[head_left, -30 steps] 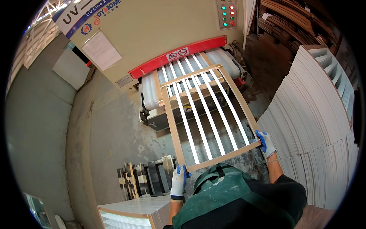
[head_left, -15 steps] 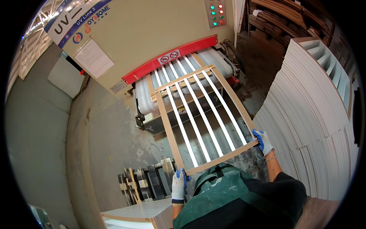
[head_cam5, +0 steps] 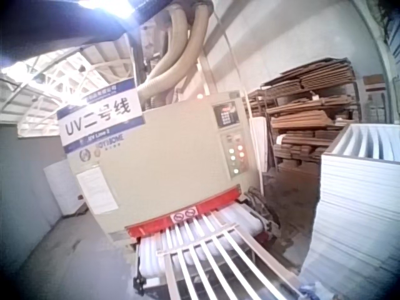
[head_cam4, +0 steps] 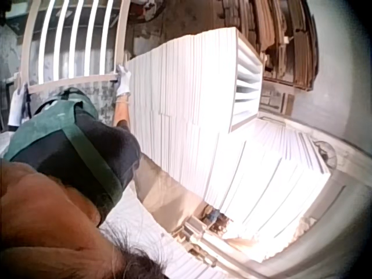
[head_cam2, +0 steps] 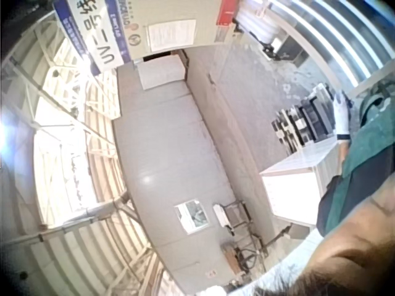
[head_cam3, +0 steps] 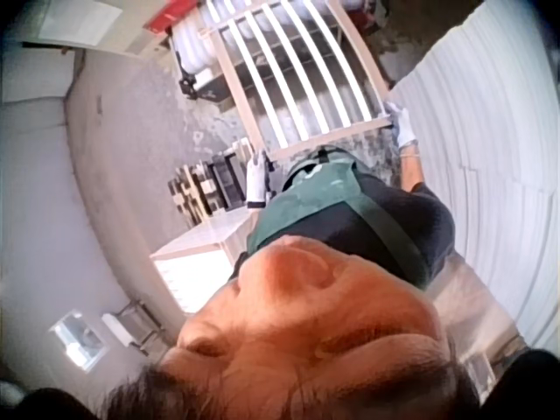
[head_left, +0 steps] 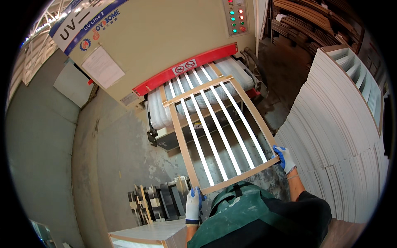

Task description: The person repeatedly picks up wooden frames with white slats from a stack and places them onto a conveyor belt of a UV coating machine. The person handles the frames one at a time, feeding them into the machine for processing.

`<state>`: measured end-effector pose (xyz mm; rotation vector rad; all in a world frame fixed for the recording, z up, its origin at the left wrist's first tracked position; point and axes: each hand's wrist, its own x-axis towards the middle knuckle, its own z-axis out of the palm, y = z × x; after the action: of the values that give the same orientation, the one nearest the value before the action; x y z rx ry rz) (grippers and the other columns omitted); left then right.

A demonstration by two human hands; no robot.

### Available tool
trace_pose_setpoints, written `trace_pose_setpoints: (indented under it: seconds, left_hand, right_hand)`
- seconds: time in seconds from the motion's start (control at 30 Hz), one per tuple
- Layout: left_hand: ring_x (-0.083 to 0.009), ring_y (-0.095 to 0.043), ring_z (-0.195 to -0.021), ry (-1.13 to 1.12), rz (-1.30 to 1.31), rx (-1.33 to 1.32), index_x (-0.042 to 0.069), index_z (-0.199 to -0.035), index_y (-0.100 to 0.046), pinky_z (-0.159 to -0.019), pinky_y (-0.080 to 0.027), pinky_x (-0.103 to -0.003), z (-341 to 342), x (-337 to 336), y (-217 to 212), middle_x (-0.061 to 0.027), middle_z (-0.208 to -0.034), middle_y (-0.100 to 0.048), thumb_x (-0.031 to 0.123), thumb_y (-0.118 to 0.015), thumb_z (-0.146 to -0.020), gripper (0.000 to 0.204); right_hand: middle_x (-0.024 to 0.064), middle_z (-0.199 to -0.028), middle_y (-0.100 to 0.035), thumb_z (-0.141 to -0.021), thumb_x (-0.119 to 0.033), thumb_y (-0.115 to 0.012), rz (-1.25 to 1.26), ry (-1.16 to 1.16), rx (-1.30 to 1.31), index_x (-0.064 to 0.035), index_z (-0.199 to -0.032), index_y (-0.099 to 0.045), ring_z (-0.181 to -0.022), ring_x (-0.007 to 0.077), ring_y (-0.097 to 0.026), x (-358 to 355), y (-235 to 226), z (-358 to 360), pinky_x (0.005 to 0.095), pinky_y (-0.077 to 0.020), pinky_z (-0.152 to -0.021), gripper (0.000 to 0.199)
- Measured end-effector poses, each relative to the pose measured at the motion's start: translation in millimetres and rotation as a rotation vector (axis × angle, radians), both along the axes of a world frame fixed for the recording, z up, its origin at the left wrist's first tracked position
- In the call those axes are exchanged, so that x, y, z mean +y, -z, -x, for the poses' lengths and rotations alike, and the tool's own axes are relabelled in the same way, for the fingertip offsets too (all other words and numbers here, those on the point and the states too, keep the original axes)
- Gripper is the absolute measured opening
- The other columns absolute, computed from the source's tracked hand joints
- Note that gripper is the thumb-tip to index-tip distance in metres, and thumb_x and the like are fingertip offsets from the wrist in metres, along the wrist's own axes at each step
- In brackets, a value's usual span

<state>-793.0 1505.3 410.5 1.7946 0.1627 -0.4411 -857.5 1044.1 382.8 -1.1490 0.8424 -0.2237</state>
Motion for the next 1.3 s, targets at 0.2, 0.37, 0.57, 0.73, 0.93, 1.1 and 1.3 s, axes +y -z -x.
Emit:
trace_pose_setpoints:
  seconds: [0.2, 0.37, 0.57, 0.73, 0.93, 1.1, 1.3]
  left_hand:
    - [-0.0168, -0.061, -0.065, -0.015, -0.004, 0.034, -0.001, -0.094, -0.06, -0.065, -0.05, -0.031, -10, -7, -5, -0.008, -0.074, -0.06, 0.033, -0.048, -0.103, 0.037]
    - [-0.0164, -0.061, -0.065, -0.048, 0.031, 0.034, 0.0, -0.095, -0.061, -0.064, -0.049, -0.03, -28, -12, -6, -0.0078, -0.076, -0.062, 0.035, -0.05, -0.102, 0.038]
    - [-0.0165, -0.063, -0.067, -0.041, 0.037, -0.023, 0.001, -0.094, -0.061, -0.064, -0.05, -0.031, -54, -20, -4, -0.0082, -0.079, -0.064, 0.036, -0.05, -0.103, 0.038]
    - [-0.0172, -0.064, -0.066, -0.068, 0.07, -0.015, 0.001, -0.095, -0.061, -0.063, -0.052, -0.031, -79, -19, 7, -0.0093, -0.08, -0.065, 0.037, -0.051, -0.103, 0.038]
    - [-0.0193, -0.066, -0.067, -0.036, -0.019, -0.019, 0.0, -0.098, -0.061, -0.065, -0.053, -0.031, -106, -21, 3, -0.0133, -0.086, -0.069, 0.04, -0.049, -0.103, 0.042]
    - [-0.0178, -0.068, -0.074, -0.107, 0.146, 0.041, 0.002, -0.107, -0.063, -0.068, -0.052, -0.029, -118, -20, 13, -0.012, -0.089, -0.069, 0.042, -0.053, -0.101, 0.041]
    - [-0.0207, -0.068, -0.083, -0.199, 0.306, 0.092, 0.0, -0.124, -0.06, -0.076, -0.053, -0.032, -106, -17, 28, -0.0154, -0.1, -0.069, 0.043, -0.055, -0.101, 0.049]
  right_hand:
    - [0.0077, -0.068, -0.062, -0.089, -0.03, -0.073, 0.048, 0.009, -0.015, -0.002, -0.086, -0.066, -0.054, 0.0187, -0.062, -5, 8, -10, 0.0329, -0.0511, -0.046, 0.029]
    - [0.0077, -0.066, -0.062, -0.089, -0.035, -0.073, 0.019, -0.026, 0.0, -0.0045, -0.082, -0.064, -0.052, 0.0174, -0.062, -6, -12, -34, 0.0304, -0.0486, -0.043, 0.033]
    - [0.0086, -0.067, -0.064, -0.089, -0.038, -0.073, 0.052, -0.029, -0.038, -0.0035, -0.088, -0.066, -0.052, 0.0192, -0.063, -25, 2, -64, 0.0314, -0.0516, -0.043, 0.035]
    - [0.0102, -0.07, -0.065, -0.088, -0.038, -0.073, 0.057, -0.076, 0.03, -0.0031, -0.097, -0.068, -0.056, 0.0226, -0.067, -32, 10, -90, 0.0352, -0.054, -0.043, 0.036]
    - [0.0101, -0.073, -0.066, -0.089, -0.04, -0.071, 0.019, -0.094, 0.026, -0.0063, -0.097, -0.069, -0.058, 0.0246, -0.068, -39, 25, -117, 0.0374, -0.0549, -0.044, 0.035]
    - [0.0092, -0.073, -0.066, -0.089, -0.044, -0.071, 0.024, -0.14, 0.064, -0.0075, -0.098, -0.068, -0.059, 0.0236, -0.067, -47, 29, -145, 0.0365, -0.0524, -0.043, 0.038]
    - [0.012, -0.079, -0.067, -0.09, -0.047, -0.069, -0.019, -0.18, 0.091, -0.0103, -0.105, -0.064, -0.063, 0.0258, -0.068, -55, 26, -175, 0.0374, -0.0538, -0.045, 0.04]
